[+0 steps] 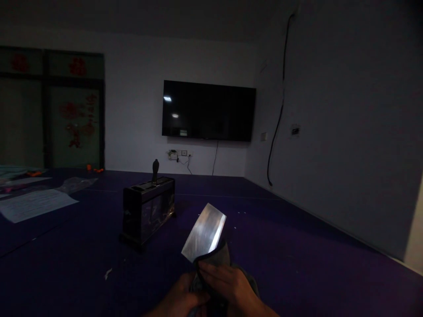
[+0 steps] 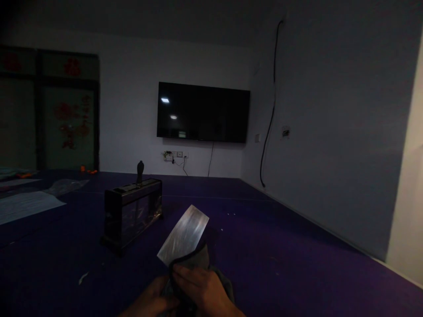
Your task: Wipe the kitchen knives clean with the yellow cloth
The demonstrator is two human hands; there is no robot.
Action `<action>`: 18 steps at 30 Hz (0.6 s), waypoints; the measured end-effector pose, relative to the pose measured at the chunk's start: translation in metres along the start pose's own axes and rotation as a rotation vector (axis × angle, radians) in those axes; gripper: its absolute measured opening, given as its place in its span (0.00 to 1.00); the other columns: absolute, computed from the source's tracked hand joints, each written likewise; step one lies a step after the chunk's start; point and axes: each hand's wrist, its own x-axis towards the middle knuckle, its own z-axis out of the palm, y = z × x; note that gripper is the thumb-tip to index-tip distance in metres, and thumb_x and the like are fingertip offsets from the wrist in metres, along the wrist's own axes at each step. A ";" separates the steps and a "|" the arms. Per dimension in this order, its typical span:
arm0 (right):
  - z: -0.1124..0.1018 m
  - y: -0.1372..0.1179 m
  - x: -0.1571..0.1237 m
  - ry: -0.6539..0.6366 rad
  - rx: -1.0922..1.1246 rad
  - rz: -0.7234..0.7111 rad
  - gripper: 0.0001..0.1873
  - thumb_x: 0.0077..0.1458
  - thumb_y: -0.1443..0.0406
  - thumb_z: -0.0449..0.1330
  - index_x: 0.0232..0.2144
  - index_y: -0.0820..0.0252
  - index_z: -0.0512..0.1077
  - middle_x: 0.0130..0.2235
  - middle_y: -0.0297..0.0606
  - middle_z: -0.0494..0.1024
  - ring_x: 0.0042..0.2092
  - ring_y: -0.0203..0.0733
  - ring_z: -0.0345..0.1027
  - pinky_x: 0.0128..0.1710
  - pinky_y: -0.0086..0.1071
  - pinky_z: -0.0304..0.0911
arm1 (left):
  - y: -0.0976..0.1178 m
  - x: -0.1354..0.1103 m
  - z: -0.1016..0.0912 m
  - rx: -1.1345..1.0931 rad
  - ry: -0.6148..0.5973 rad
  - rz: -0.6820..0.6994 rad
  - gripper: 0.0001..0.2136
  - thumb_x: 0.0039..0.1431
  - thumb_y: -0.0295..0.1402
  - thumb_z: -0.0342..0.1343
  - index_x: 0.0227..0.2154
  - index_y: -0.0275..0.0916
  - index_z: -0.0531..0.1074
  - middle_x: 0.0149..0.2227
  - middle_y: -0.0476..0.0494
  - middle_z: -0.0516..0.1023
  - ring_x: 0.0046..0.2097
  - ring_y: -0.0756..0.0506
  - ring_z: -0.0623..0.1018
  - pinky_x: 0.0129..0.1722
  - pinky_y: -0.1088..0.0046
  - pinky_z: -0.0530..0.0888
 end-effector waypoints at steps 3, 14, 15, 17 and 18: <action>-0.001 0.000 -0.001 -0.007 0.007 -0.003 0.25 0.57 0.65 0.43 0.57 0.62 0.54 0.53 0.46 0.68 0.40 0.43 0.72 0.35 0.33 0.68 | 0.000 -0.001 -0.001 -0.007 -0.001 0.011 0.20 0.34 0.39 0.66 0.30 0.33 0.70 0.25 0.46 0.71 0.27 0.49 0.71 0.26 0.75 0.65; -0.005 0.001 -0.001 -0.013 -0.041 0.021 0.26 0.54 0.67 0.47 0.56 0.63 0.56 0.52 0.45 0.68 0.41 0.43 0.70 0.34 0.34 0.67 | -0.007 0.004 -0.004 0.012 -0.024 -0.039 0.25 0.33 0.44 0.66 0.32 0.34 0.67 0.20 0.50 0.69 0.20 0.52 0.68 0.21 0.77 0.62; -0.006 0.001 -0.001 -0.017 -0.095 0.038 0.26 0.53 0.67 0.48 0.56 0.62 0.57 0.52 0.45 0.69 0.40 0.44 0.70 0.34 0.35 0.67 | -0.007 0.004 -0.004 0.019 -0.019 -0.042 0.24 0.33 0.44 0.66 0.32 0.34 0.67 0.20 0.50 0.68 0.20 0.52 0.68 0.21 0.77 0.62; -0.007 0.003 0.000 -0.028 -0.187 0.052 0.27 0.51 0.67 0.51 0.55 0.60 0.59 0.52 0.43 0.69 0.43 0.47 0.68 0.37 0.40 0.66 | -0.006 0.004 -0.003 0.033 -0.015 -0.043 0.23 0.36 0.42 0.65 0.33 0.34 0.67 0.21 0.50 0.69 0.20 0.52 0.68 0.22 0.77 0.62; -0.008 0.004 0.000 -0.029 -0.216 0.045 0.27 0.50 0.67 0.52 0.55 0.59 0.59 0.52 0.42 0.69 0.47 0.49 0.65 0.42 0.43 0.64 | -0.006 0.004 -0.002 0.039 -0.010 -0.047 0.22 0.37 0.41 0.65 0.34 0.34 0.67 0.22 0.50 0.70 0.20 0.52 0.69 0.22 0.77 0.63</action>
